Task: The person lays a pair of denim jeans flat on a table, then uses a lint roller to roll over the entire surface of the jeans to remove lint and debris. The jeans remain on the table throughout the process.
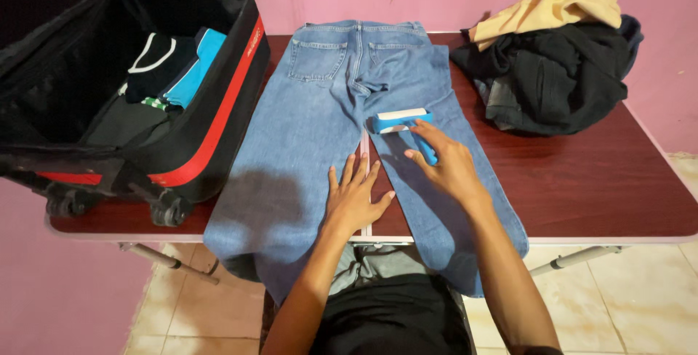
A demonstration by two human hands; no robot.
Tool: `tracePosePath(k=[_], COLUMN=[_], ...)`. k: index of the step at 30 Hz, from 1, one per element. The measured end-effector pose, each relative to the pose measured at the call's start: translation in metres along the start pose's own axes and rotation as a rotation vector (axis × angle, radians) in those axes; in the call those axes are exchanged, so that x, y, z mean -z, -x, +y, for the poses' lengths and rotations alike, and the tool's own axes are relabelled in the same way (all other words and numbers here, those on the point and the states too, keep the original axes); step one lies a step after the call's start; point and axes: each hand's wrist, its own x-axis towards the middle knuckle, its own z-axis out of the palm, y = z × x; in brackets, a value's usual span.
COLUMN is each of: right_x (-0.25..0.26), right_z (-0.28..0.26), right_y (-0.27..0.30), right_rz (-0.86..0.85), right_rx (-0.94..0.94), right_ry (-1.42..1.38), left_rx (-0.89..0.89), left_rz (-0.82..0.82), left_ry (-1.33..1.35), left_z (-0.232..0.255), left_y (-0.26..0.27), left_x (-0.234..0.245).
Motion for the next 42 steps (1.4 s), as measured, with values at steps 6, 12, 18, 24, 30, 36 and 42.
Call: tracePosePath(k=[6, 12, 18, 24, 30, 36, 42], right_x=[0.027, 0.051, 0.014, -0.012, 0.007, 0.02, 0.019], right_z=[-0.024, -0.04, -0.016, 0.022, 0.005, -0.044, -0.041], right_y=[0.093, 0.167, 0.093, -0.012, 0.022, 0.144, 0.151], right_rz=[0.113, 0.229, 0.235, 0.197, 0.016, 0.263, 0.252], right_rx=[0.039, -0.019, -0.099, 0.017, -0.218, -0.075, -0.079], right_ry=[0.032, 0.076, 0.182, 0.188, 0.155, 0.249, 0.248], left_rx=[-0.018, -0.032, -0.015, -0.002, -0.009, -0.036, -0.037], left_rz=[0.03, 0.035, 0.002, -0.03, -0.014, 0.051, 0.043], left_ry=[-0.006, 0.003, -0.014, 0.002, 0.007, -0.006, -0.02], left_z=[-0.002, -0.004, -0.001, -0.001, -0.002, -0.003, -0.002], left_y=[0.002, 0.001, 0.001, 0.0, 0.002, 0.001, 0.0], left_x=[-0.003, -0.006, -0.001, 0.0, -0.001, -0.002, -0.004])
